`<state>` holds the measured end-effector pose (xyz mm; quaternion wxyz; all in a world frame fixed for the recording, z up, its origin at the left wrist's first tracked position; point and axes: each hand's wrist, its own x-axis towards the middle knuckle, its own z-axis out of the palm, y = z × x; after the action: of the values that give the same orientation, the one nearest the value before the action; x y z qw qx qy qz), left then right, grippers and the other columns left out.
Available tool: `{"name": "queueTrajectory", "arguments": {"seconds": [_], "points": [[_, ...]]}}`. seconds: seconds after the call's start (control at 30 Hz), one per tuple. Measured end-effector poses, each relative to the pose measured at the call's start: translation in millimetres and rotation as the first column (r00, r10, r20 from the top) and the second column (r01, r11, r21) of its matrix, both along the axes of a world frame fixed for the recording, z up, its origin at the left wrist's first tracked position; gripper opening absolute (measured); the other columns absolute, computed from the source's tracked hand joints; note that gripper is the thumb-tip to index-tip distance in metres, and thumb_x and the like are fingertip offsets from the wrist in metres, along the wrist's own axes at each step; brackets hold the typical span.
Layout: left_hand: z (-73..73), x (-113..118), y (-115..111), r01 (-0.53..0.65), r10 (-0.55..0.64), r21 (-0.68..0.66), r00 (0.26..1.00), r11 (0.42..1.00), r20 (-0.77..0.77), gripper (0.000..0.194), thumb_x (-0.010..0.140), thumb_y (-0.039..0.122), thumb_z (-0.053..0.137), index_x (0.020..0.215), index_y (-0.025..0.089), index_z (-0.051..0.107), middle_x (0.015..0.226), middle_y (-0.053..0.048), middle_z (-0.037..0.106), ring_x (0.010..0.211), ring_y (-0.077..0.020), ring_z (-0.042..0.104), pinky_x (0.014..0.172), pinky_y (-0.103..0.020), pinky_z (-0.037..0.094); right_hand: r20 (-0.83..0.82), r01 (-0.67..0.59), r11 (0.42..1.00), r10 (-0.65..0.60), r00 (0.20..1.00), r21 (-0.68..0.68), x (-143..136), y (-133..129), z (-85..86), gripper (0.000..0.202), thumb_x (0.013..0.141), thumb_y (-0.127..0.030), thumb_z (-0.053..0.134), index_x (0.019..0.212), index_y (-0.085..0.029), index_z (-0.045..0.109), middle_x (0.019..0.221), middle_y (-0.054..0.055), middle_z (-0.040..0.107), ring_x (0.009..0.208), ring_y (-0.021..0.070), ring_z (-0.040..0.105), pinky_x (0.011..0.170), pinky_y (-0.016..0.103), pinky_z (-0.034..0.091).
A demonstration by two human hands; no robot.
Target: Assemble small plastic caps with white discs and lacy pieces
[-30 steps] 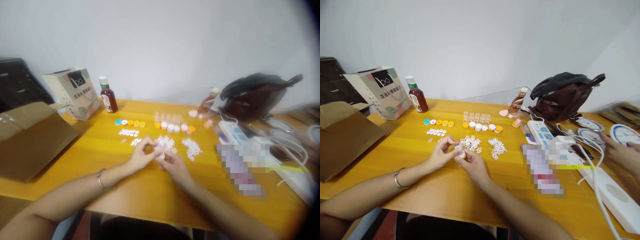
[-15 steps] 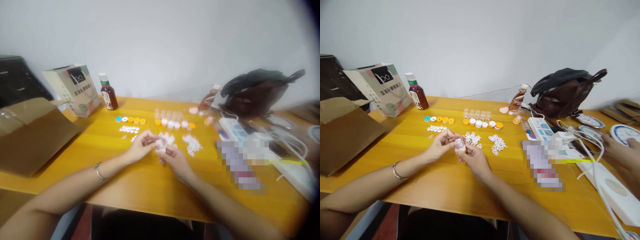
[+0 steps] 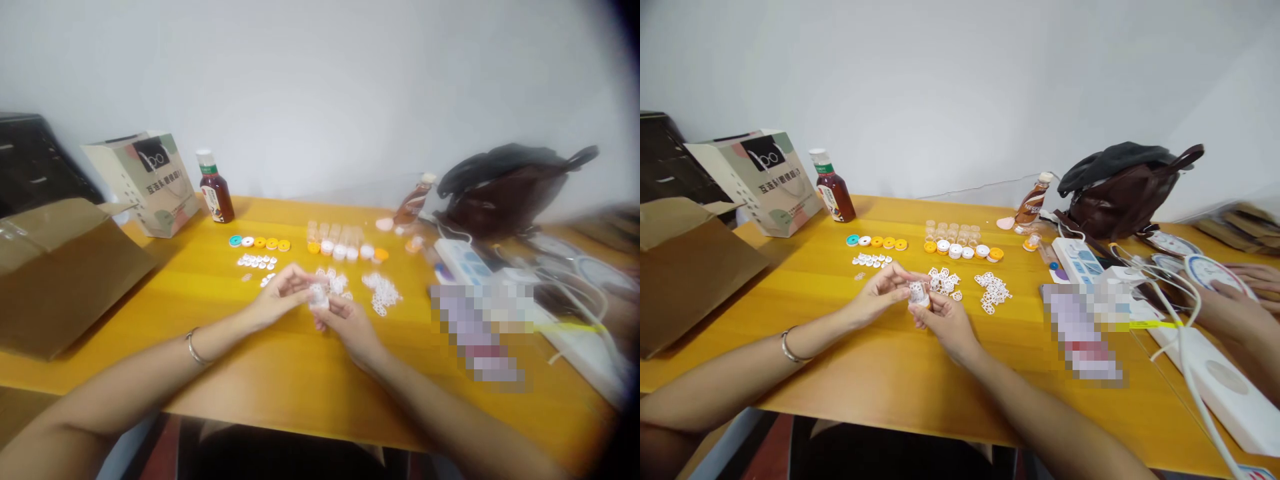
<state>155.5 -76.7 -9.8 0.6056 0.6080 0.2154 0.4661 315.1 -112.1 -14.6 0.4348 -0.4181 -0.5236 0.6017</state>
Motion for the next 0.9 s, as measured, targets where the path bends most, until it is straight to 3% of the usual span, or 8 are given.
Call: {"name": "queueTrajectory", "arguments": {"seconds": [0.23,0.57,0.7,0.9], "points": [[-5.8,7.0,-0.6,-0.177,0.176,0.010,0.983,0.984,0.053,0.020,0.071,0.018,0.067,0.077,0.014,0.048,0.087,-0.004,0.060,0.081,-0.0123,0.058,0.074,-0.026,0.044,-0.013,0.025,1.000,-0.025,1.000,-0.001,0.2,0.2,-0.2,0.020,0.067,-0.030,0.067,0.082,-0.018,0.062,0.059,-0.005,0.056,0.051,0.0072,0.047,0.053,0.021,0.038],[-2.8,1.8,0.7,-0.119,0.124,0.152,0.992,0.981,-0.023,0.020,0.072,0.017,0.066,0.076,0.014,0.047,0.087,-0.006,0.060,0.083,-0.0145,0.057,0.076,-0.030,0.043,0.024,-0.027,0.999,0.027,0.999,0.027,2.0,-2.3,3.3,0.021,0.069,-0.030,0.065,0.086,-0.019,0.063,0.058,-0.005,0.053,0.051,0.0075,0.046,0.052,0.022,0.039],[-2.8,3.5,-1.5,-0.158,0.170,0.221,0.985,0.963,-0.038,0.021,0.072,0.018,0.066,0.075,0.015,0.045,0.083,-0.004,0.056,0.079,-0.0133,0.055,0.075,-0.029,0.042,0.035,-0.013,0.999,0.012,0.999,0.029,1.8,-3.8,4.4,0.020,0.069,-0.029,0.065,0.087,-0.020,0.064,0.060,-0.005,0.055,0.052,0.0072,0.046,0.053,0.021,0.040],[-6.9,8.6,-9.4,-0.312,0.334,0.237,0.941,0.920,-0.060,0.024,0.070,0.021,0.067,0.074,0.017,0.044,0.076,0.000,0.049,0.075,-0.0113,0.051,0.072,-0.025,0.040,0.023,0.032,0.994,-0.035,0.999,0.107,-1.7,-5.7,3.3,0.029,0.069,-0.027,0.064,0.098,-0.022,0.064,0.081,0.000,0.064,0.075,0.0142,0.057,0.068,0.026,0.046]]}}
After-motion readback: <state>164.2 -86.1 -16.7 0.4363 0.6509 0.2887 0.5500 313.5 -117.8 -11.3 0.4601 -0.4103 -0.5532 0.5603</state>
